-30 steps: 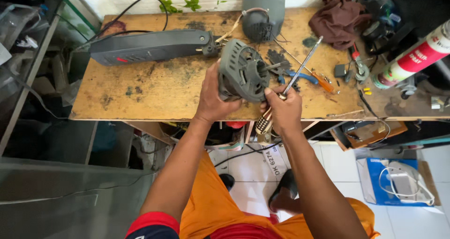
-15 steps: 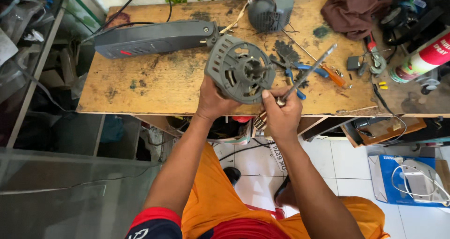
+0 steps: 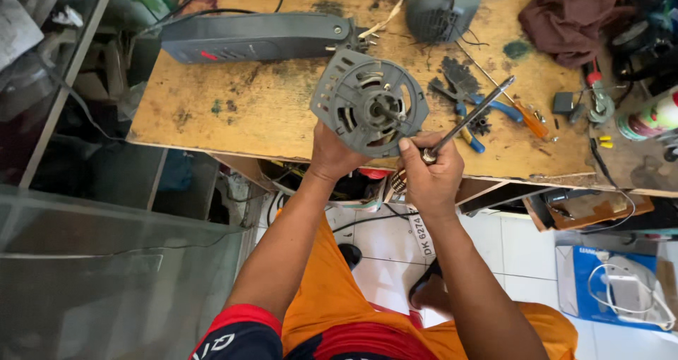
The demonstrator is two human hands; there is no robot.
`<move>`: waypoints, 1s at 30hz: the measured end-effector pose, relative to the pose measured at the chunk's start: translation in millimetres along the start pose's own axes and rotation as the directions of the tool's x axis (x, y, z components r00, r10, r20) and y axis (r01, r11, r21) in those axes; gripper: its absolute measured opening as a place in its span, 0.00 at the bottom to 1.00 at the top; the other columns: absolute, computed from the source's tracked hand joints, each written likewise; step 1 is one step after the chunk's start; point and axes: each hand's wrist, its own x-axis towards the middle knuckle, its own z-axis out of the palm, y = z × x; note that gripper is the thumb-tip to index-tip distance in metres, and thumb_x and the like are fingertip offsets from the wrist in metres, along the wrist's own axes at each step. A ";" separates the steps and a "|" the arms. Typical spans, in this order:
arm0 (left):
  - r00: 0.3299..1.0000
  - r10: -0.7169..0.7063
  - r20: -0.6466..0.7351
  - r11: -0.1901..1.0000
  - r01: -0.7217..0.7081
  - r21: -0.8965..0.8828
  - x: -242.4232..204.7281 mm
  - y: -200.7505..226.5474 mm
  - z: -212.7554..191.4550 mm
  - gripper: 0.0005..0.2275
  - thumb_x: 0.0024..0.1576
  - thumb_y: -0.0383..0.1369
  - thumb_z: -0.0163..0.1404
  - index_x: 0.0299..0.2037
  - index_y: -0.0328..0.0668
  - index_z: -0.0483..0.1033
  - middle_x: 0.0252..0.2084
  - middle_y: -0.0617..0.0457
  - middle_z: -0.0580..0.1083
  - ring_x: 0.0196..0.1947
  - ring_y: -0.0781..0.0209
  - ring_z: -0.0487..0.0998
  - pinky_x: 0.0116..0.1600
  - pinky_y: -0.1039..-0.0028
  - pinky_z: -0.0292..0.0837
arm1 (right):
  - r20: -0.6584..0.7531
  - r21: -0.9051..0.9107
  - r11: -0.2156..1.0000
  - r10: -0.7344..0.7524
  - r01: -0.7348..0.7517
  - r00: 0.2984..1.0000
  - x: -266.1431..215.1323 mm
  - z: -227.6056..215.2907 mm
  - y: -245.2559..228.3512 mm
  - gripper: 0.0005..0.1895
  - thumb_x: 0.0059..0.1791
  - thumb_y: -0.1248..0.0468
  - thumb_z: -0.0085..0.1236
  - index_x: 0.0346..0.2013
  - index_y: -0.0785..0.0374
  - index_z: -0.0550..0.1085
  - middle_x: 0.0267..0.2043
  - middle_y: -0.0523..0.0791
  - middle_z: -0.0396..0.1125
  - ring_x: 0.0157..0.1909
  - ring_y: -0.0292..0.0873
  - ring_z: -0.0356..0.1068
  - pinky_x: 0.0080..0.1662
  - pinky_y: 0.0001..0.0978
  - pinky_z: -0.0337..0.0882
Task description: The person uses a screwdriver to tighten screws on a circular electrical component, likely a motor housing, held in their left hand. They rotate the component to access different screws and continue tightening them throughout the clip.
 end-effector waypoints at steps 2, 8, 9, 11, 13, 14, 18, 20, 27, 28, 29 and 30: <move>1.000 -0.001 -0.004 1.000 0.001 -0.001 2.1 1.8 -1.9 0.25 0.43 0.39 0.73 0.49 0.44 0.78 0.44 0.46 0.80 0.44 0.35 0.81 0.52 0.42 0.79 | 0.016 -0.008 1.000 -0.017 0.017 1.000 1.5 -3.6 9.0 0.08 0.51 0.76 0.65 0.36 0.76 0.72 0.34 0.55 0.68 0.22 0.43 0.72 0.25 0.30 0.72; 0.999 0.037 0.006 0.998 -0.037 0.048 11.1 -3.8 -12.7 0.24 0.44 0.40 0.73 0.47 0.46 0.78 0.45 0.46 0.80 0.44 0.37 0.81 0.54 0.45 0.80 | 0.068 -0.027 0.996 -0.078 0.080 0.995 8.2 0.1 2.3 0.07 0.51 0.79 0.63 0.36 0.76 0.71 0.32 0.54 0.68 0.22 0.41 0.71 0.26 0.30 0.69; 0.997 0.070 0.020 0.993 -0.071 0.092 12.1 -6.3 -12.8 0.24 0.43 0.40 0.74 0.46 0.47 0.78 0.45 0.45 0.81 0.44 0.37 0.82 0.54 0.46 0.80 | 0.072 -0.028 0.996 -0.082 0.084 0.994 10.2 -1.6 1.1 0.08 0.51 0.79 0.63 0.36 0.76 0.70 0.32 0.55 0.68 0.21 0.40 0.70 0.26 0.29 0.69; 0.995 0.096 0.019 0.984 -0.098 0.146 17.9 7.8 -16.6 0.24 0.42 0.40 0.74 0.46 0.46 0.77 0.45 0.44 0.80 0.44 0.37 0.81 0.55 0.46 0.80 | 0.086 -0.022 0.995 -0.096 0.098 0.992 12.8 -1.6 2.9 0.08 0.51 0.79 0.63 0.36 0.77 0.70 0.31 0.55 0.68 0.21 0.42 0.70 0.25 0.30 0.69; 0.994 0.109 0.026 0.974 -0.112 0.195 15.4 10.4 -13.7 0.25 0.42 0.41 0.74 0.47 0.45 0.77 0.45 0.43 0.80 0.44 0.38 0.81 0.56 0.46 0.80 | 0.097 -0.023 0.995 -0.096 0.099 0.991 10.5 -4.4 2.9 0.08 0.51 0.80 0.63 0.36 0.77 0.70 0.30 0.56 0.67 0.20 0.43 0.71 0.25 0.31 0.70; 0.998 0.065 0.001 0.981 -0.064 0.183 12.9 5.5 -11.9 0.26 0.40 0.43 0.74 0.47 0.46 0.77 0.44 0.44 0.80 0.45 0.36 0.81 0.53 0.44 0.80 | 0.098 -0.035 0.995 -0.093 0.097 0.991 10.0 -3.5 2.5 0.08 0.51 0.79 0.62 0.37 0.77 0.70 0.30 0.55 0.67 0.20 0.43 0.71 0.25 0.31 0.70; 0.997 0.008 -0.081 1.000 -0.005 0.029 8.4 -3.2 -8.5 0.30 0.38 0.43 0.75 0.51 0.48 0.77 0.47 0.43 0.80 0.50 0.35 0.81 0.54 0.43 0.79 | 0.097 -0.047 0.994 -0.095 0.100 0.991 10.7 -1.2 -4.4 0.07 0.52 0.79 0.62 0.37 0.77 0.70 0.28 0.55 0.67 0.20 0.44 0.71 0.25 0.31 0.70; 0.997 0.038 -0.061 0.998 -0.035 0.051 6.9 -5.6 -9.9 0.28 0.39 0.42 0.74 0.50 0.49 0.77 0.47 0.44 0.80 0.49 0.35 0.81 0.55 0.43 0.79 | 0.096 -0.052 0.994 -0.088 0.093 0.992 9.6 -2.3 -4.9 0.07 0.52 0.78 0.62 0.37 0.78 0.70 0.28 0.55 0.66 0.20 0.44 0.71 0.24 0.31 0.70; 0.990 0.143 0.007 0.965 -0.141 0.220 9.0 -14.7 -7.4 0.27 0.41 0.42 0.74 0.50 0.45 0.78 0.48 0.45 0.80 0.48 0.40 0.82 0.60 0.47 0.77 | 0.084 -0.094 0.996 -0.002 0.010 0.996 4.4 0.2 -26.1 0.05 0.52 0.76 0.62 0.38 0.75 0.72 0.26 0.53 0.67 0.21 0.40 0.69 0.24 0.30 0.68; 0.989 0.145 0.003 0.965 -0.142 0.218 7.1 -11.9 -5.4 0.27 0.41 0.42 0.74 0.50 0.45 0.78 0.48 0.45 0.80 0.48 0.40 0.82 0.60 0.47 0.77 | 0.086 -0.096 0.995 -0.006 0.014 0.996 5.8 -0.8 -34.7 0.05 0.52 0.76 0.62 0.38 0.75 0.72 0.26 0.53 0.67 0.21 0.40 0.69 0.24 0.30 0.68; 0.997 0.047 -0.067 0.995 -0.041 0.089 5.2 -9.2 -3.7 0.31 0.39 0.42 0.75 0.52 0.44 0.77 0.49 0.44 0.81 0.51 0.40 0.82 0.61 0.47 0.78 | 0.043 -0.158 0.987 -0.021 0.027 0.999 7.1 -1.6 -43.2 0.06 0.52 0.76 0.64 0.37 0.74 0.73 0.31 0.54 0.68 0.22 0.42 0.70 0.24 0.31 0.69; 0.990 -0.059 -0.127 0.997 0.054 -0.046 3.7 -6.8 -3.6 0.35 0.37 0.42 0.77 0.55 0.42 0.76 0.50 0.44 0.81 0.53 0.40 0.82 0.61 0.48 0.78 | 0.005 -0.216 0.976 -0.039 0.039 0.999 9.1 -0.7 -51.5 0.06 0.51 0.75 0.66 0.37 0.74 0.75 0.35 0.56 0.68 0.23 0.43 0.70 0.25 0.32 0.69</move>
